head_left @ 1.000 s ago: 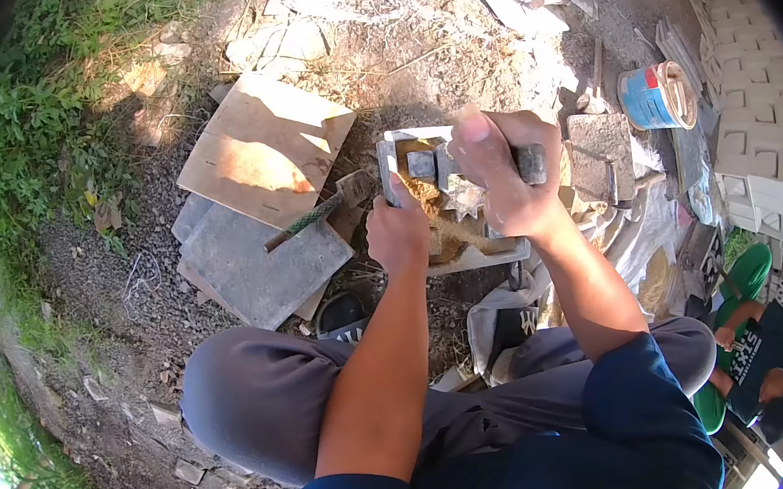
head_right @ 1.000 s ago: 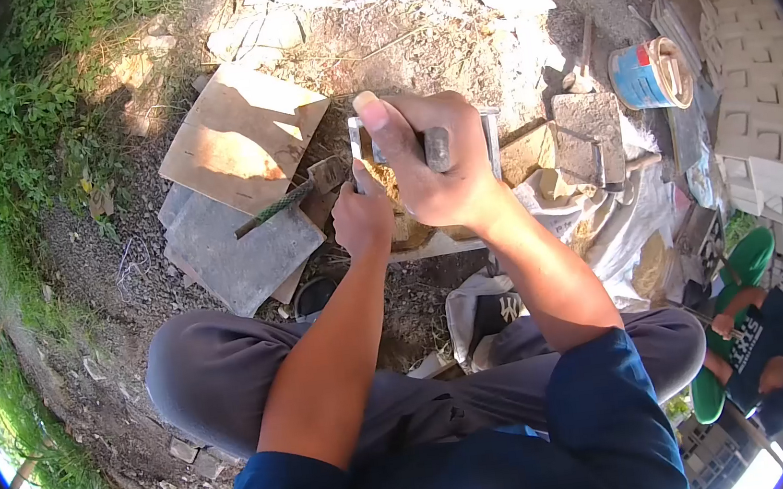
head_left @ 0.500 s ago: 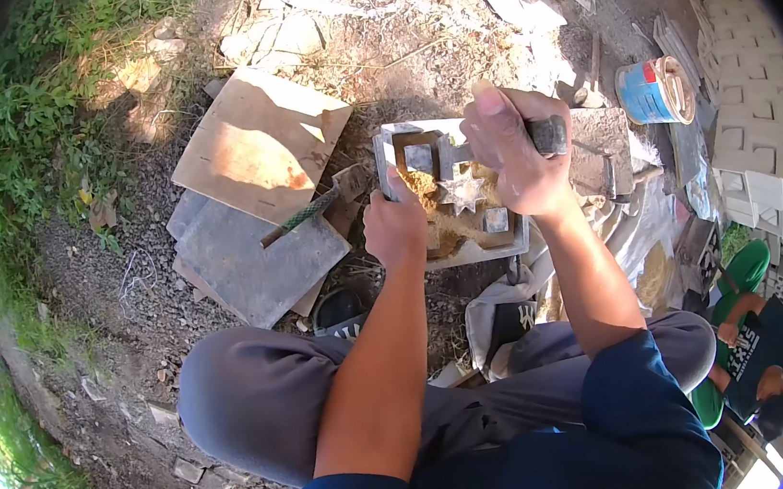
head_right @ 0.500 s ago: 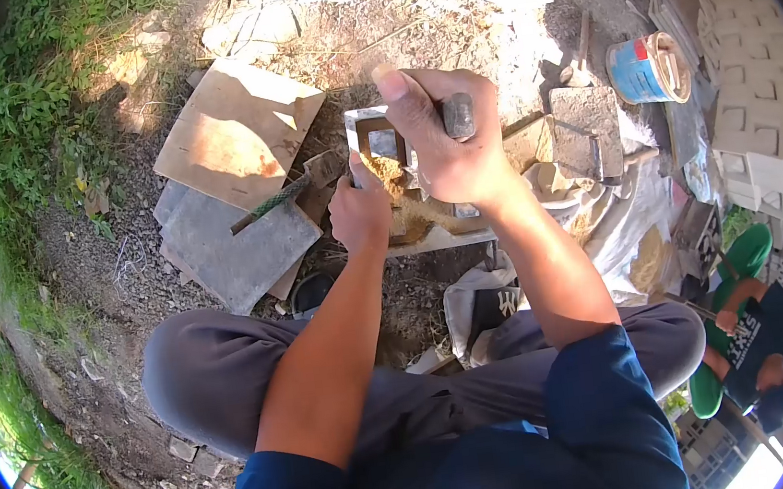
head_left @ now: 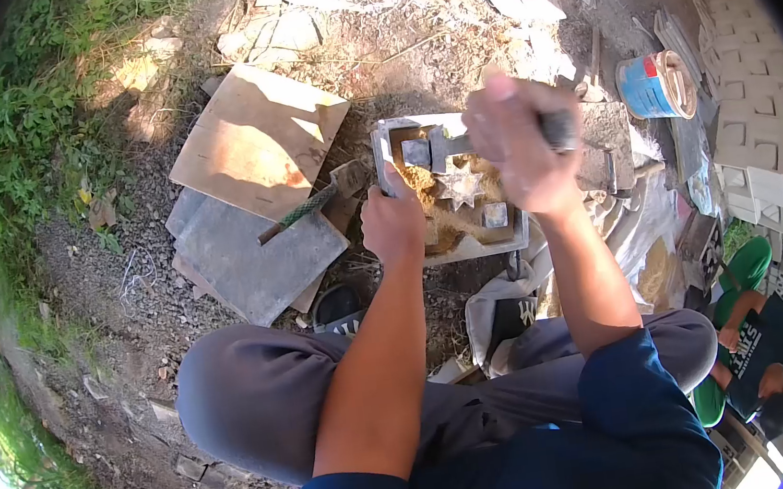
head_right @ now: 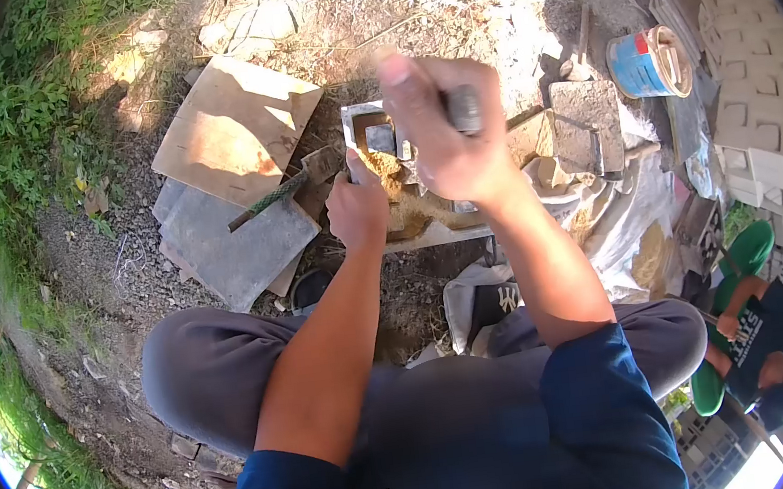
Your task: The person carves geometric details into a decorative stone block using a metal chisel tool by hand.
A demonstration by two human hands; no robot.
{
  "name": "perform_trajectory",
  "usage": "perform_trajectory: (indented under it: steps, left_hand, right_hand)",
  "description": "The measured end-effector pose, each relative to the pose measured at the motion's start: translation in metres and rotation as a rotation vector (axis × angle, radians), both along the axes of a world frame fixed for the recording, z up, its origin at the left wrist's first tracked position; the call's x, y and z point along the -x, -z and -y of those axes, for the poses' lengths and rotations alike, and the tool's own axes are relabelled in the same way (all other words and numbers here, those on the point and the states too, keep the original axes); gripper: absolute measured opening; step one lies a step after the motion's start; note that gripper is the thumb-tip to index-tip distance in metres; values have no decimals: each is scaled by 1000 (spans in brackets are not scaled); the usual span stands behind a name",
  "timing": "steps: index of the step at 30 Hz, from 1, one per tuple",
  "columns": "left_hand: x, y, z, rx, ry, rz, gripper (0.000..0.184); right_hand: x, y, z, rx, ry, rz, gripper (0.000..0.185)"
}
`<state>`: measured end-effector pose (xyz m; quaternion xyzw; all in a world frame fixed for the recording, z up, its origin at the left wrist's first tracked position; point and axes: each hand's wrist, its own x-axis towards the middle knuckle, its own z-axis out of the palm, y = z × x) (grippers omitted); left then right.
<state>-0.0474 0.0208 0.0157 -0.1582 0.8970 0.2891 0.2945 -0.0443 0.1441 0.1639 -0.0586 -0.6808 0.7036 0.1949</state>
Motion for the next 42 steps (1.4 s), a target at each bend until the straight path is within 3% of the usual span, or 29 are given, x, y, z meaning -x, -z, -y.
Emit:
perform_trajectory:
  steps: [3, 6, 9, 13, 15, 17, 20, 22, 25, 29, 31, 33, 37, 38, 39, 42]
  left_hand:
    - [-2, 3, -1, 6, 7, -48, 72]
    - [0, 1, 0, -8, -5, -30, 72]
    - [-2, 1, -1, 6, 0, -48, 72]
    - [-2, -1, -3, 21, -8, -67, 72]
    - [-4, -3, 0, 36, -12, -45, 72]
    - [-1, -3, -4, 24, -7, -51, 72]
    - [-2, 4, -5, 18, -6, -82, 72]
    - [-2, 4, -1, 15, -3, -42, 72]
    - [-2, -1, -2, 21, -3, -34, 72]
    - [-2, -3, -3, 4, -8, -30, 73]
    - [-4, -2, -1, 13, -10, -30, 73]
    - [-1, -3, -4, 6, -8, -49, 73]
    - [-2, 1, -6, 18, -4, -41, 72]
    - [-4, 1, -3, 29, -2, -72, 70]
    - [-5, 3, 1, 33, -8, -76, 70]
    - [-5, 1, 2, -91, -23, -80, 62]
  right_hand:
    - [9, -16, -1, -86, 73, 26, 49]
    - [-5, -41, 1, 29, 38, -28, 46]
    - [16, 1, -2, -107, 31, 14, 47]
    - [3, -35, 1, 0, 74, -56, 49]
    - [2, -18, -2, 143, 49, -1, 49]
    - [19, 17, -4, -105, 160, 25, 49]
    - [12, -20, -7, 20, 88, -63, 45]
    - [9, -15, -7, 187, 18, -177, 39]
    - [28, -24, -3, 165, 102, -37, 49]
    - [15, -47, -5, 166, 149, -85, 45]
    - [13, -14, -11, 196, 51, -100, 46]
    - [21, 6, -2, 84, 182, 49, 38]
    - [2, -19, -10, 148, 68, -146, 41]
    - [2, -13, -2, 263, 151, -166, 41]
    - [3, 13, -2, 103, 123, -185, 42]
    - [12, 9, -1, -7, 85, 118, 44]
